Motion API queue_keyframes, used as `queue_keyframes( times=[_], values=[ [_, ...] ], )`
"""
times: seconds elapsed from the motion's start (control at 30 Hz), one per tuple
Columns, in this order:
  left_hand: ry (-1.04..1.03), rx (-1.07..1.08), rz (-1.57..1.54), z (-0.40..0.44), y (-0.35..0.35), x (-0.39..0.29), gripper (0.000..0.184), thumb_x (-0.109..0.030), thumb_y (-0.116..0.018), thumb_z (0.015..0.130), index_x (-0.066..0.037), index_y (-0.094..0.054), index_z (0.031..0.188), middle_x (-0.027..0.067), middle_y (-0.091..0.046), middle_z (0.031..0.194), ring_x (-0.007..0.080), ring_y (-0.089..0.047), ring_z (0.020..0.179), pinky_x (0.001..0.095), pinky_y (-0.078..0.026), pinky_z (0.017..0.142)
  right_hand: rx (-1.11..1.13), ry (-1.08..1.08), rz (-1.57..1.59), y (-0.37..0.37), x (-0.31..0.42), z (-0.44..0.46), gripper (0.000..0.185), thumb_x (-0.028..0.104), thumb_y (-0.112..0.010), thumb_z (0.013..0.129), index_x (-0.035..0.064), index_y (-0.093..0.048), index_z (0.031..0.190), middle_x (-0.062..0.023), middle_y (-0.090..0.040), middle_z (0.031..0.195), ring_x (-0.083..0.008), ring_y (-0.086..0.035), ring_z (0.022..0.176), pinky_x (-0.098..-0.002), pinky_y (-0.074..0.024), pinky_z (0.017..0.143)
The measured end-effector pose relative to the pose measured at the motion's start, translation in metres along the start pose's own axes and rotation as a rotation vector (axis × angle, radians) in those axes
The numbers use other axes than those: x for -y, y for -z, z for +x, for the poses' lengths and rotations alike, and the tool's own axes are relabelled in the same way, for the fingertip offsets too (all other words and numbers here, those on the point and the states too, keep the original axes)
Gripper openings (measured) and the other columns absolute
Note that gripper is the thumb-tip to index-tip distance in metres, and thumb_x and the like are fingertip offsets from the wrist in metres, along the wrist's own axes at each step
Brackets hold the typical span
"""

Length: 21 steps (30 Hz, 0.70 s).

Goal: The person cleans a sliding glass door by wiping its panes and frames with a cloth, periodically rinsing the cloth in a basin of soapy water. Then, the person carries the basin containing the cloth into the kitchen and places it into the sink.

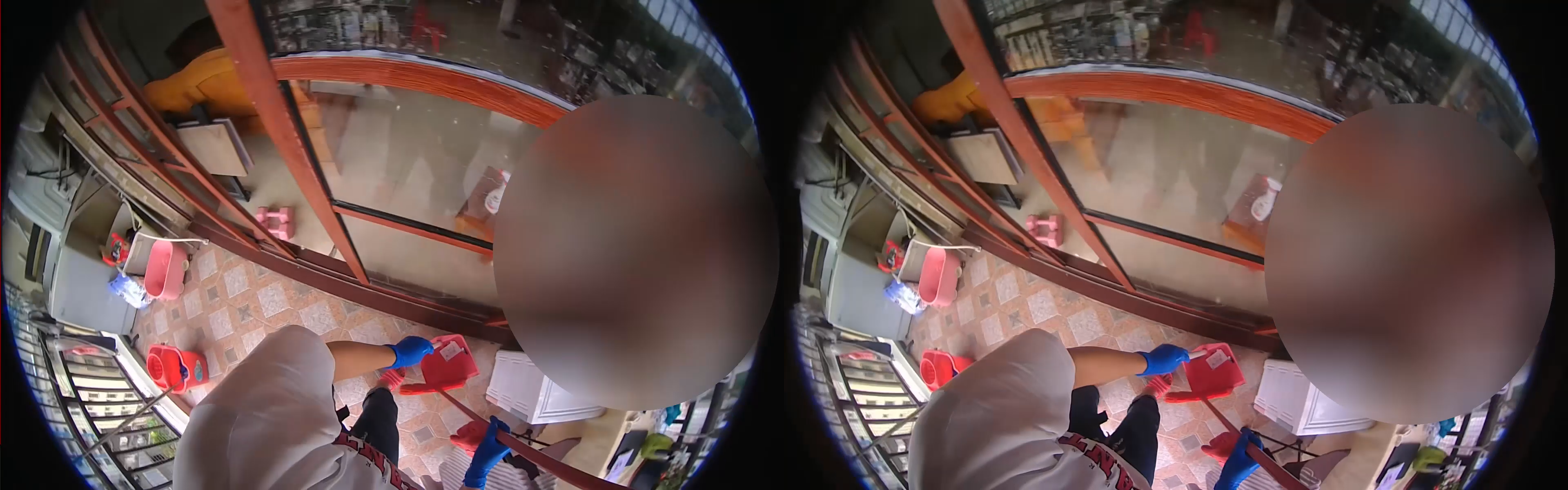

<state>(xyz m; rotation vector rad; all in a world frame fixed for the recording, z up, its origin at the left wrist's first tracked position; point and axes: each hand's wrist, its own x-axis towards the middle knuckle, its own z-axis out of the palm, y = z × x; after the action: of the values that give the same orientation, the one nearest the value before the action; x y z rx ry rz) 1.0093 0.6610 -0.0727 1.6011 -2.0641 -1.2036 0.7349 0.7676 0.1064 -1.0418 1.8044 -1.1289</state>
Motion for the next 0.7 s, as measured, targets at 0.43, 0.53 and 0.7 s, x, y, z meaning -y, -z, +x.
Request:
queue_keyframes(
  times=[0.43, 0.53, 0.7],
  values=[
    [0.649, -0.938, -0.136, -0.413, 0.111, 0.180, 0.021, -0.003, -0.053, 0.068, -0.009, -0.063, 0.086, 0.0141, -0.062, 0.090, 0.0335, -0.059, 0.082, 0.0402, -0.048, 0.070, 0.718, 0.303, -0.104, -0.264, 0.120, -0.165, 0.025, 0.022, -0.057, 0.087, 0.0004, -0.057, 0.074, -0.0041, -0.058, 0.059, -0.0122, -0.053, 0.052, -0.0289, -0.0452, 0.053],
    [0.703, -1.093, -0.102, -0.496, 0.130, 0.219, 0.019, -0.004, -0.055, 0.069, -0.010, -0.064, 0.085, 0.0148, -0.062, 0.091, 0.0344, -0.059, 0.080, 0.0409, -0.048, 0.068, 0.716, 0.462, -0.079, -0.327, 0.115, -0.205, 0.015, 0.014, -0.062, 0.083, -0.0006, -0.059, 0.081, -0.0057, -0.060, 0.076, -0.0127, -0.055, 0.070, -0.0282, -0.0456, 0.066],
    [0.840, -1.202, -0.058, -0.609, 0.187, 0.251, 0.017, -0.006, -0.056, 0.071, -0.009, -0.065, 0.085, 0.0154, -0.062, 0.090, 0.0342, -0.059, 0.082, 0.0383, -0.048, 0.069, 0.925, 0.499, -0.010, -0.429, 0.162, -0.298, 0.012, 0.010, -0.062, 0.081, -0.0012, -0.060, 0.085, -0.0050, -0.059, 0.083, -0.0128, -0.053, 0.078, -0.0280, -0.0440, 0.073]
  ],
)
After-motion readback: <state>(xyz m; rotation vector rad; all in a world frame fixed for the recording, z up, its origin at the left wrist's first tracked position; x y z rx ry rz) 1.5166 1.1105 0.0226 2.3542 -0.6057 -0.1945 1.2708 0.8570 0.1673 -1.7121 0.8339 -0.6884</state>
